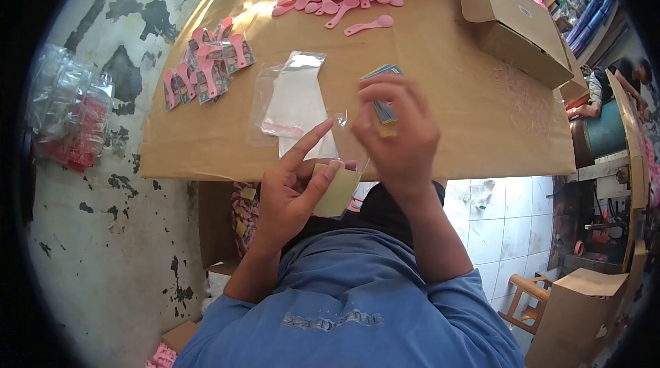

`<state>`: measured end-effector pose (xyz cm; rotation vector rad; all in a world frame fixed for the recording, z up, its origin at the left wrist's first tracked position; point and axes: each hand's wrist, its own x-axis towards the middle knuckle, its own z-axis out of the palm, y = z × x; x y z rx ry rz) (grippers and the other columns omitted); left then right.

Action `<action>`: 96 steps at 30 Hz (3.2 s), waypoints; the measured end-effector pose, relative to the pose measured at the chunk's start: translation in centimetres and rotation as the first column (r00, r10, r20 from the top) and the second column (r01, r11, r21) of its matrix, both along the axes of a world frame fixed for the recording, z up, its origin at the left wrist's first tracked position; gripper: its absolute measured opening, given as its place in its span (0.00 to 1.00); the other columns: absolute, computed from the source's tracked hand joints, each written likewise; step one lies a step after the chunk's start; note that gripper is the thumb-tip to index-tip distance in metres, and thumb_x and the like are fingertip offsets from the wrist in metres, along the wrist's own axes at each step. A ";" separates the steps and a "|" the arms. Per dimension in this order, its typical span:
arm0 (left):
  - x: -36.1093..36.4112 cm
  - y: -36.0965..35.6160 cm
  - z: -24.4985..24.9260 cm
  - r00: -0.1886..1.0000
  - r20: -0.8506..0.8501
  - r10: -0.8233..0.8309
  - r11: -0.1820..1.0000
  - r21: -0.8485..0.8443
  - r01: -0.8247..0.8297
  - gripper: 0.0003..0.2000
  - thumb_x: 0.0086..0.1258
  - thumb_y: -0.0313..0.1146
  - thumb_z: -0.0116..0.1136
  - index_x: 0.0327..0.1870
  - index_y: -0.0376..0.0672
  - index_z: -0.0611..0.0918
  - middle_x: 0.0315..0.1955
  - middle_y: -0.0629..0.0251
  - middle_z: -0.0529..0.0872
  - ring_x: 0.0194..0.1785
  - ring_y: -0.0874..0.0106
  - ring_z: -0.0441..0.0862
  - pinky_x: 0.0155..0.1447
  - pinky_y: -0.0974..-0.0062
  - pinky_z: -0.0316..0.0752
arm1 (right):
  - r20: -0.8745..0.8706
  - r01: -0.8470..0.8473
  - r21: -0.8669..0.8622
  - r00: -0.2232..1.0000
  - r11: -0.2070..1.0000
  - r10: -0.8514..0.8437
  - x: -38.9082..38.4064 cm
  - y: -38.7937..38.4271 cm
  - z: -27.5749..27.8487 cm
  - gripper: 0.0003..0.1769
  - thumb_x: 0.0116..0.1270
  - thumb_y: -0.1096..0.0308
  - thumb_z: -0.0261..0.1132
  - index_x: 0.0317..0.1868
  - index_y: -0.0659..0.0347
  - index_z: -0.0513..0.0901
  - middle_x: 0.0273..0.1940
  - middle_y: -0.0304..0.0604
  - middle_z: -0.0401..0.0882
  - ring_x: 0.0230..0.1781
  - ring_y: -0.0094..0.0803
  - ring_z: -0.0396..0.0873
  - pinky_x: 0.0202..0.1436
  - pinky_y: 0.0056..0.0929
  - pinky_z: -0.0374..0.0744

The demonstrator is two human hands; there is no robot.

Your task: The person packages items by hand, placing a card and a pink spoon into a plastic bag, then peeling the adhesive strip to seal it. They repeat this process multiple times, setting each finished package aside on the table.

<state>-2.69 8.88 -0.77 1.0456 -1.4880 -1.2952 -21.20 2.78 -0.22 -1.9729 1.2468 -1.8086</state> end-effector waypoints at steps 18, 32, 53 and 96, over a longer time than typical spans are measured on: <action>0.4 -1.8 -2.5 0.904 -0.407 0.131 0.991 0.032 -0.129 0.12 0.83 0.28 0.58 0.61 0.31 0.82 0.55 0.56 0.88 0.55 0.73 0.88 0.58 0.73 0.85 | 0.567 -0.650 0.418 0.732 0.634 0.377 -0.3 3.0 -2.3 0.12 0.77 0.70 0.66 0.55 0.66 0.84 0.37 0.33 0.81 0.33 0.12 0.76 0.37 0.14 0.73; 1.9 -0.9 -1.3 0.915 -0.373 0.155 0.984 -0.021 -0.175 0.07 0.79 0.22 0.61 0.52 0.31 0.85 0.44 0.56 0.92 0.49 0.73 0.89 0.57 0.75 0.84 | 0.641 -0.753 0.334 0.622 0.566 0.449 -0.7 2.4 -1.6 0.07 0.77 0.76 0.64 0.50 0.66 0.87 0.42 0.38 0.86 0.39 0.16 0.79 0.42 0.17 0.75; 2.2 -0.3 -1.0 0.963 -0.269 0.022 1.000 0.001 -0.023 0.28 0.73 0.18 0.67 0.73 0.33 0.73 0.51 0.50 0.91 0.55 0.73 0.88 0.59 0.74 0.84 | 0.566 -0.734 0.213 0.631 0.644 0.532 0.2 2.8 -1.2 0.26 0.71 0.79 0.72 0.65 0.62 0.73 0.45 0.35 0.80 0.41 0.13 0.78 0.36 0.12 0.73; 10.2 -13.1 -2.0 0.802 0.478 0.358 0.928 -0.092 -0.360 0.11 0.76 0.36 0.67 0.41 0.34 0.90 0.27 0.73 0.85 0.32 0.86 0.74 0.35 0.80 0.68 | 0.020 0.201 0.527 0.969 0.826 -0.248 -6.5 -3.9 -5.0 0.16 0.75 0.60 0.71 0.46 0.68 0.85 0.35 0.43 0.84 0.33 0.26 0.78 0.40 0.30 0.77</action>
